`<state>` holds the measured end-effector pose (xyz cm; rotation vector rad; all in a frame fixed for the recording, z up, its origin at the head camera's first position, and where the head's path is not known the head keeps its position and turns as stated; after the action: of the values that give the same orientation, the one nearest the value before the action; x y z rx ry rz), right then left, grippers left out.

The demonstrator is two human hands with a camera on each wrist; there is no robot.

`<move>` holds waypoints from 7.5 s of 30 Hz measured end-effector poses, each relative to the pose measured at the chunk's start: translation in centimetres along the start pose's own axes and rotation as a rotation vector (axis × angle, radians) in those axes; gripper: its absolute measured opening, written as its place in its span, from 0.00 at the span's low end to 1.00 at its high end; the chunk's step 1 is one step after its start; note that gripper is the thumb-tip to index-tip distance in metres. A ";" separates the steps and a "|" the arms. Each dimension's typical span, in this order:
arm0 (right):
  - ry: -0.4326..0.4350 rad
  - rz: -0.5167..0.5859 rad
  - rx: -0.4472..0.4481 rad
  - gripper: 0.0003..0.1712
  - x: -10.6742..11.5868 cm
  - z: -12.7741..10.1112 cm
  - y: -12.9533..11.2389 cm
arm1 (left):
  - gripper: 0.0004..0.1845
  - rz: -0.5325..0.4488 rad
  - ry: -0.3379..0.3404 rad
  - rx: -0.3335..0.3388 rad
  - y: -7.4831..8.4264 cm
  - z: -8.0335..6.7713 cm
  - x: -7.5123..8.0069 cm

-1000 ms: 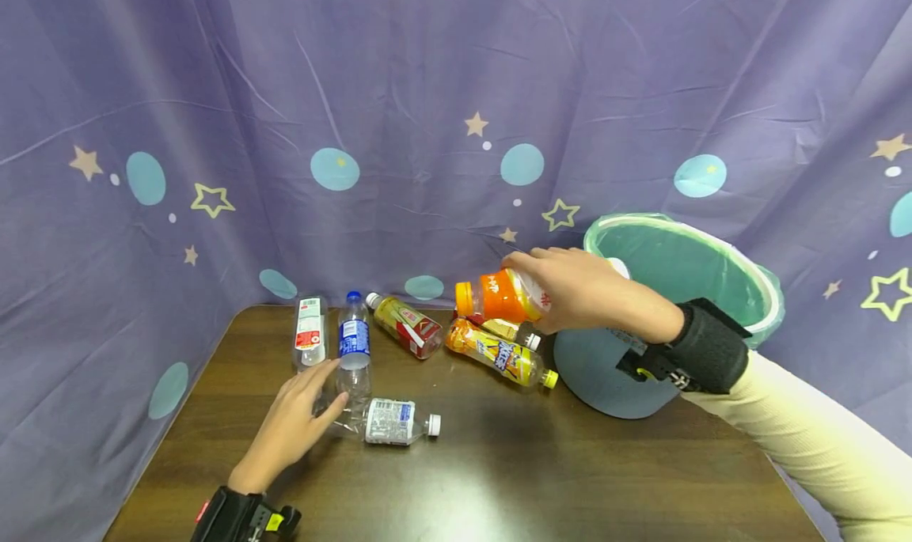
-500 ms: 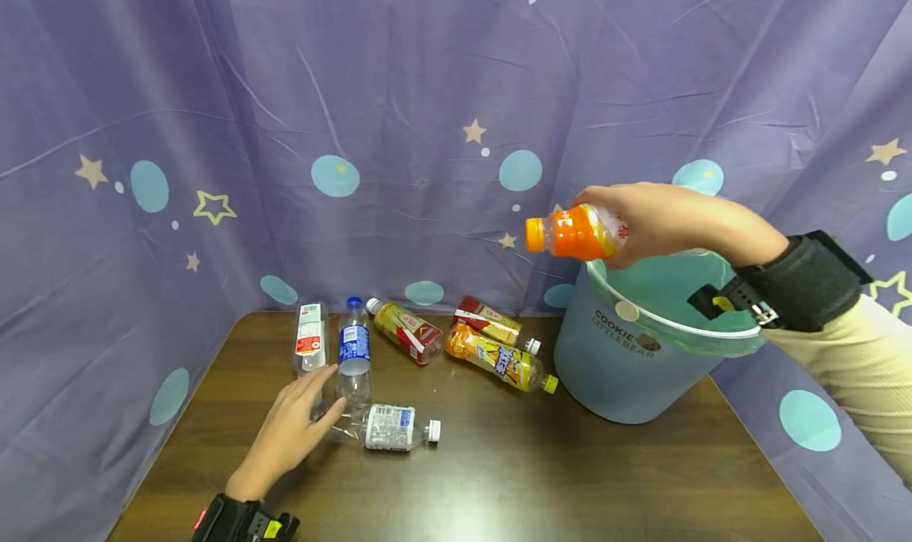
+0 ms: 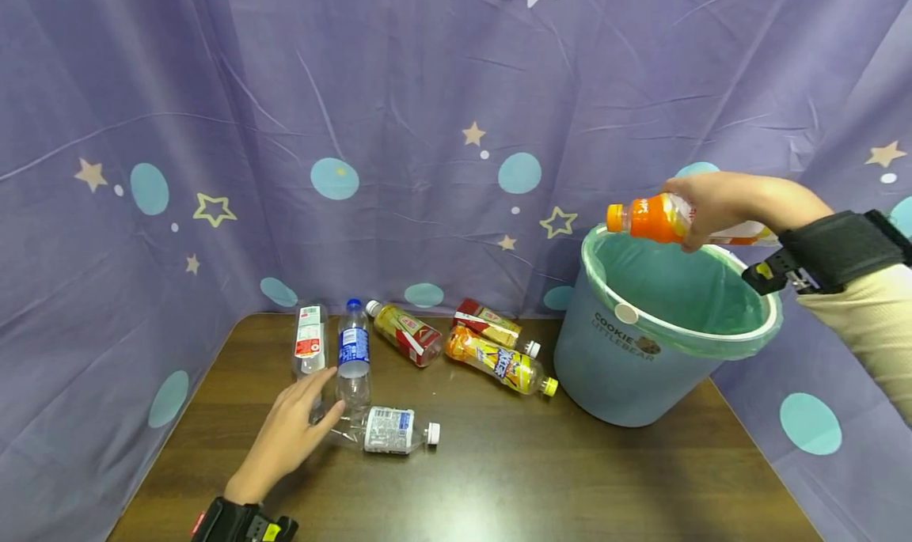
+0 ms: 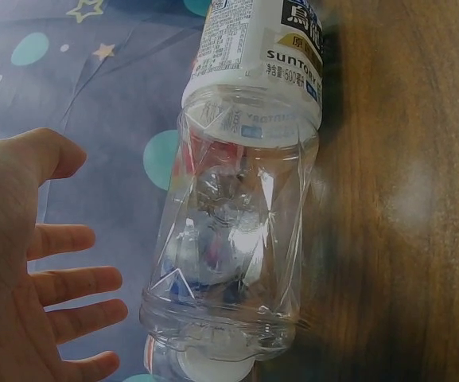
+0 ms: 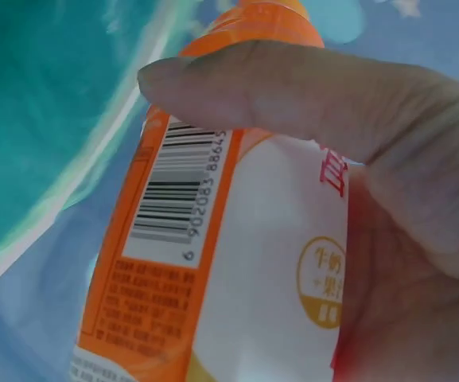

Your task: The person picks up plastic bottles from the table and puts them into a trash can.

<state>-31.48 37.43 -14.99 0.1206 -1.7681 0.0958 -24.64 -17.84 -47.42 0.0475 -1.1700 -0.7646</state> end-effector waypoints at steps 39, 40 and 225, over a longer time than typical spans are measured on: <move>-0.379 0.143 -0.151 0.46 -13.7 8.3 5.8 | 0.31 0.010 -0.011 0.033 -0.5 -1.0 0.3; -0.398 0.163 -0.163 0.47 -14.0 8.3 5.8 | 0.31 0.009 -0.016 0.036 -0.6 -1.0 0.3; 0.061 0.274 -0.098 0.34 -30.3 12.7 -19.1 | 0.30 -0.032 -0.012 0.031 0.3 -0.9 -1.4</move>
<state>-35.25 17.70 -47.26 -0.1947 -1.7162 0.2078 -24.00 -17.14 -48.85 0.0878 -1.1951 -0.7759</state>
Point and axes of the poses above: each hand's wrist, its own z-axis towards the middle knuckle, its own x-axis out of the back of the hand, y = z × x, the point moved 3 cm from there along z, towards the middle knuckle, and after that the axes turned 5 degrees about -x, right-handed, at the moved point
